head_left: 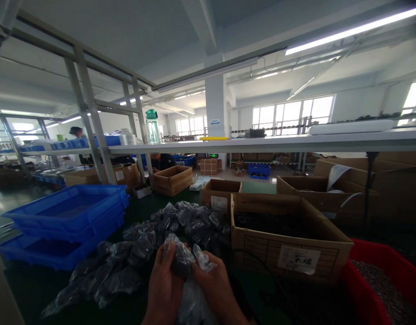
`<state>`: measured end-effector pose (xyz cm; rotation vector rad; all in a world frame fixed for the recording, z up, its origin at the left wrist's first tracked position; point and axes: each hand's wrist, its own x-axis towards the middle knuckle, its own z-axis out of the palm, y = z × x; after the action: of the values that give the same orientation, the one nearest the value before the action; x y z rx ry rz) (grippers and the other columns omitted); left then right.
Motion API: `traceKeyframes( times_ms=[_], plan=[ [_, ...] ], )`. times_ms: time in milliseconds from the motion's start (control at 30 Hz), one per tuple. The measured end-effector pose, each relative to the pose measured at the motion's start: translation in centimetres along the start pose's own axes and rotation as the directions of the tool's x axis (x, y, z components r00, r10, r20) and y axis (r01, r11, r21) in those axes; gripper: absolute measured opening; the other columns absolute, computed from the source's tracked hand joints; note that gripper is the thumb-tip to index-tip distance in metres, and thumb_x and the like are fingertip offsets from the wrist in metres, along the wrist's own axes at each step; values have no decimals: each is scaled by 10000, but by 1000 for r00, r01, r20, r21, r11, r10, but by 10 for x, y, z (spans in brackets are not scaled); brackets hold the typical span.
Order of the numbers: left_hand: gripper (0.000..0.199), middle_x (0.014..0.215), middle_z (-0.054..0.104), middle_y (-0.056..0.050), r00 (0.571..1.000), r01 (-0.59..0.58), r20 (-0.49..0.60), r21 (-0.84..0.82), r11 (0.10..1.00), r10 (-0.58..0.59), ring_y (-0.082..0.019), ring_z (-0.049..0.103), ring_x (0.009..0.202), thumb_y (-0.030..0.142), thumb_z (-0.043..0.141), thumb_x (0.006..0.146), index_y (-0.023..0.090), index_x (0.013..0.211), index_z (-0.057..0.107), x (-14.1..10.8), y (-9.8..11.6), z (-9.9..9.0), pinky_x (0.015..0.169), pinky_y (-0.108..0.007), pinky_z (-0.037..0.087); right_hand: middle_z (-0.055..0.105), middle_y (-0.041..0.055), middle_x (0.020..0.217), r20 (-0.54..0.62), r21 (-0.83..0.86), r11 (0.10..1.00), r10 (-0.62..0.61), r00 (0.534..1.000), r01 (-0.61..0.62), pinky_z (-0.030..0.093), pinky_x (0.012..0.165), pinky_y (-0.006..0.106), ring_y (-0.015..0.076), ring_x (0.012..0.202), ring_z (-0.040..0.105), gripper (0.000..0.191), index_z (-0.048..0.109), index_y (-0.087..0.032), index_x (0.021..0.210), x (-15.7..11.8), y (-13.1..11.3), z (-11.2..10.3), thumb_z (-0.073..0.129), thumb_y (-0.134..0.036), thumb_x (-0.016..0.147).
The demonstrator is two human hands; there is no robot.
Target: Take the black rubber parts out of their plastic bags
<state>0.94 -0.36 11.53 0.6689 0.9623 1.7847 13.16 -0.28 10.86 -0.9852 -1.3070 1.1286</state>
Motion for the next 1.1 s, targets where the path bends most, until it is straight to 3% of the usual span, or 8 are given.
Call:
traceKeyframes(
  times_ms=[133,267,367,467,633,800,1000,1100],
  plan=[
    [135,914,736,-37,993,-84,-71,94,992,91,-274,697,950,355,666,800,266,900,677,15,-2,-9,809,-390,597,393,-64,553,-56,-234,971,-69,996,54,249,491,216,90,551,355,172,440,-188,580,8,-9,-21,586,-194,671],
    [157,944,735,-35,997,-30,-68,32,999,32,-256,703,943,352,630,820,266,951,640,19,-8,-9,830,-396,600,548,-43,659,50,-98,995,-19,999,24,348,548,210,110,603,454,164,587,-165,784,10,-5,-25,667,-256,673],
    [193,905,732,-39,999,-2,-44,37,999,4,-247,714,874,389,595,847,251,979,619,13,-15,-4,798,-407,604,569,-34,642,112,-67,998,1,994,7,343,538,208,107,589,463,121,588,-152,730,6,2,-17,668,-220,669],
    [171,861,720,-26,999,-24,-43,90,996,28,-233,708,833,383,611,832,246,933,625,14,-15,-3,761,-378,599,540,-35,571,107,-196,980,-15,994,36,294,502,209,100,549,449,110,540,-160,623,1,4,-18,606,-193,704],
    [179,773,700,-14,997,-72,-19,237,969,79,-219,690,776,414,614,815,241,822,657,27,-3,-10,720,-338,576,614,-2,594,6,-468,884,-9,1000,11,286,502,222,143,582,544,68,617,-167,658,1,5,-48,560,-170,694],
    [235,728,712,-41,991,-110,113,437,893,66,-246,668,727,428,718,719,193,727,702,31,-5,-5,673,-335,534,610,-3,593,-56,-320,946,29,998,-46,346,526,234,147,570,540,98,639,-153,711,11,18,-71,560,-202,679],
    [207,1030,711,-69,943,-311,287,565,764,171,-287,619,1014,404,783,642,208,621,719,55,5,12,987,-401,416,636,-2,598,-116,-166,985,18,993,-38,379,552,251,160,588,564,112,678,-149,720,14,19,-76,642,-234,656],
    [239,995,682,-61,911,-403,323,556,727,258,-275,594,1031,448,769,664,212,661,729,56,17,24,1008,-393,400,703,19,731,-112,-17,999,48,993,-50,432,615,265,182,674,620,305,717,-150,930,19,11,-70,719,-304,667]
  ],
)
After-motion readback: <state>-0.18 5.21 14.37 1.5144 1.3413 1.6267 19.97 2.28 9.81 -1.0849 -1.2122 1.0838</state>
